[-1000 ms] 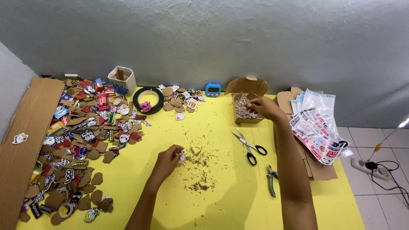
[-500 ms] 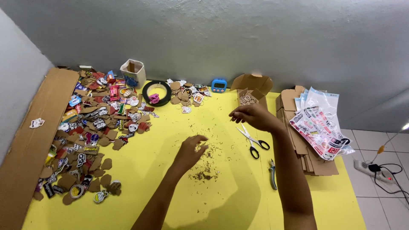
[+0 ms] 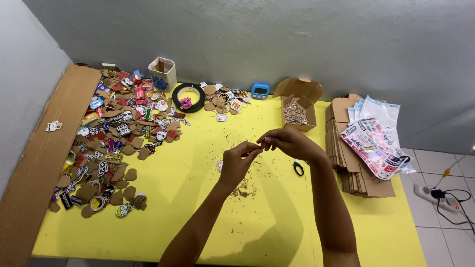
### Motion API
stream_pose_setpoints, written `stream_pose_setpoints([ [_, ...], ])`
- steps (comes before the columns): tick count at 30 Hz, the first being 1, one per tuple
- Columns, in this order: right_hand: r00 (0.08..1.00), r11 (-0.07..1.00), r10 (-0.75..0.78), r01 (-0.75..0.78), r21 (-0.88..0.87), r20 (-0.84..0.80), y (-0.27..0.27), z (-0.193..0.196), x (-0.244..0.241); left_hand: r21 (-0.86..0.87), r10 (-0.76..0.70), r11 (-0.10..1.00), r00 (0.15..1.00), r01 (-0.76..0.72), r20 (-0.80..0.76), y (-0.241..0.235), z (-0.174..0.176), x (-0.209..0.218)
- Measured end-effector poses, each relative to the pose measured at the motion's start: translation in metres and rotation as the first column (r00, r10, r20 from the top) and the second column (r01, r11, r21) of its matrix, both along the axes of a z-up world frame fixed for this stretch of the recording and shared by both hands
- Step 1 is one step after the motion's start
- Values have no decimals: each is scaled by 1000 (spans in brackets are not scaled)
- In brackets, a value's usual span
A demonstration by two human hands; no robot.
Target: Trimming cardboard cutouts with scissors and assembling them with metal rings to create keychains.
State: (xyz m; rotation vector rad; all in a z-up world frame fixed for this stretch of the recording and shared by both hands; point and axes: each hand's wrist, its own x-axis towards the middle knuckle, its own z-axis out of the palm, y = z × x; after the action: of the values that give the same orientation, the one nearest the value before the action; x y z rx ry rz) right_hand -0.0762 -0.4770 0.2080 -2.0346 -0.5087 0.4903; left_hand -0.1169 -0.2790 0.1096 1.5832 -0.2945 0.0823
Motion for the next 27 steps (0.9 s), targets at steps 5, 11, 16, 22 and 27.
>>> stream_pose_setpoints([
  [5,1000,999,-15,13,47,28,4,0,-12,-25,18,1000,1000,-18,25,11,9,-12],
  [11,997,995,-48,42,95,60,8,2,-25,-51,23,999,995,-18,98,21,19,-19],
  [16,994,991,-59,47,127,91,10,3,-35,-76,14,997,996,-8,85,28,30,-27],
  [22,984,980,-109,81,184,145,20,6,-50,-130,-3,991,999,10,50,29,28,-29],
  [27,912,967,-239,193,168,332,31,-1,-64,-119,54,992,996,-46,68,24,21,-29],
])
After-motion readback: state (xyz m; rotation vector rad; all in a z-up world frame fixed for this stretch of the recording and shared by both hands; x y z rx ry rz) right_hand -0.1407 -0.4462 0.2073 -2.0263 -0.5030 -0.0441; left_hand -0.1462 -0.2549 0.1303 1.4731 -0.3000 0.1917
